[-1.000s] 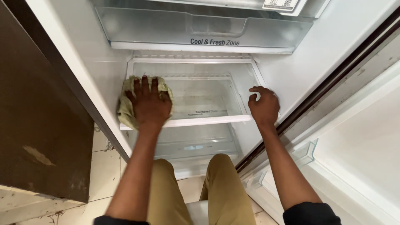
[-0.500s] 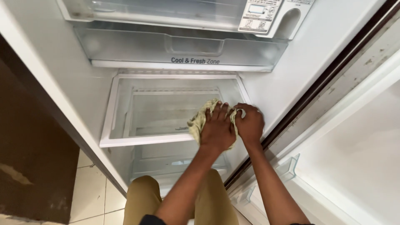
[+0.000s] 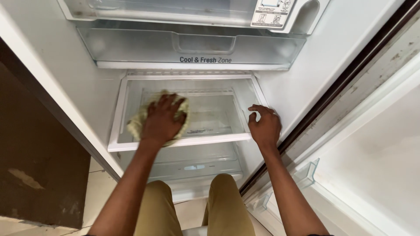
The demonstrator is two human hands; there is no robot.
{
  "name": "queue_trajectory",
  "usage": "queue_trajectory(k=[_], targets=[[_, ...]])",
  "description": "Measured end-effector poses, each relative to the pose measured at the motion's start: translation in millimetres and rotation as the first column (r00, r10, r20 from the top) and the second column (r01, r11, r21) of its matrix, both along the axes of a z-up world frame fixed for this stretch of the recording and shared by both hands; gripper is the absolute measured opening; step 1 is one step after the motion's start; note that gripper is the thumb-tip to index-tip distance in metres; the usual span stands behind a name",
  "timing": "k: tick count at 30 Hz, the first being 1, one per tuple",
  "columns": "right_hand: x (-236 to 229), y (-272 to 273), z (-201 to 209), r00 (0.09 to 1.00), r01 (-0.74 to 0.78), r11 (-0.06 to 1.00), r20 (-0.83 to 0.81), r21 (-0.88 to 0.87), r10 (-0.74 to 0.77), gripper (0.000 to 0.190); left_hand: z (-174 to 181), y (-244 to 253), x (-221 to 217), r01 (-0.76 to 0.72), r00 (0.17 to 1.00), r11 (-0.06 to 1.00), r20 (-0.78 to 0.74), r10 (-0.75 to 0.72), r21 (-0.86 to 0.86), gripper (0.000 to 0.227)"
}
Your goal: The person cleans a shelf inside a refrigerator using a cloth.
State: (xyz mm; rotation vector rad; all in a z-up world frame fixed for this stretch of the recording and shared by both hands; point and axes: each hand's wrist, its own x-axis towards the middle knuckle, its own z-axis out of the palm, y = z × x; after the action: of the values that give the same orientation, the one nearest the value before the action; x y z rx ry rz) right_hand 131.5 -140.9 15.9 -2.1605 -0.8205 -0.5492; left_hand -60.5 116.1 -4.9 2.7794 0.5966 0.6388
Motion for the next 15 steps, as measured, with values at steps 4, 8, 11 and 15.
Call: queue_trajectory(k=[4, 8, 11, 15], targets=[[-1.0, 0.1, 0.4, 1.0, -0.006, 1.0, 0.003, -0.001, 0.006, 0.021, -5.3, 22.9, -25.2, -0.08, 0.995, 0.997, 0.065, 0.079, 0.002, 0.059], [-0.4, 1.5, -1.0, 1.0, 0.02, 1.0, 0.021, 0.004, -0.02, 0.02, -9.6, 18.0, -17.3, -0.253, 0.967, 0.966, 0.042, 0.251, 0.055, 0.061], [-2.5, 4.3, -1.6, 0.999, 0.042, 0.999, 0.016, 0.011, -0.043, 0.02, -17.2, 7.9, 7.9, -0.399, 0.914, 0.912, -0.032, 0.403, 0.101, 0.064], [-2.1, 4.0, -1.6, 0.998, 0.046, 0.999, 0.03, 0.011, -0.046, 0.02, -4.8, -25.0, 42.8, -0.45, 0.872, 0.888, -0.168, 0.46, 0.094, 0.067]])
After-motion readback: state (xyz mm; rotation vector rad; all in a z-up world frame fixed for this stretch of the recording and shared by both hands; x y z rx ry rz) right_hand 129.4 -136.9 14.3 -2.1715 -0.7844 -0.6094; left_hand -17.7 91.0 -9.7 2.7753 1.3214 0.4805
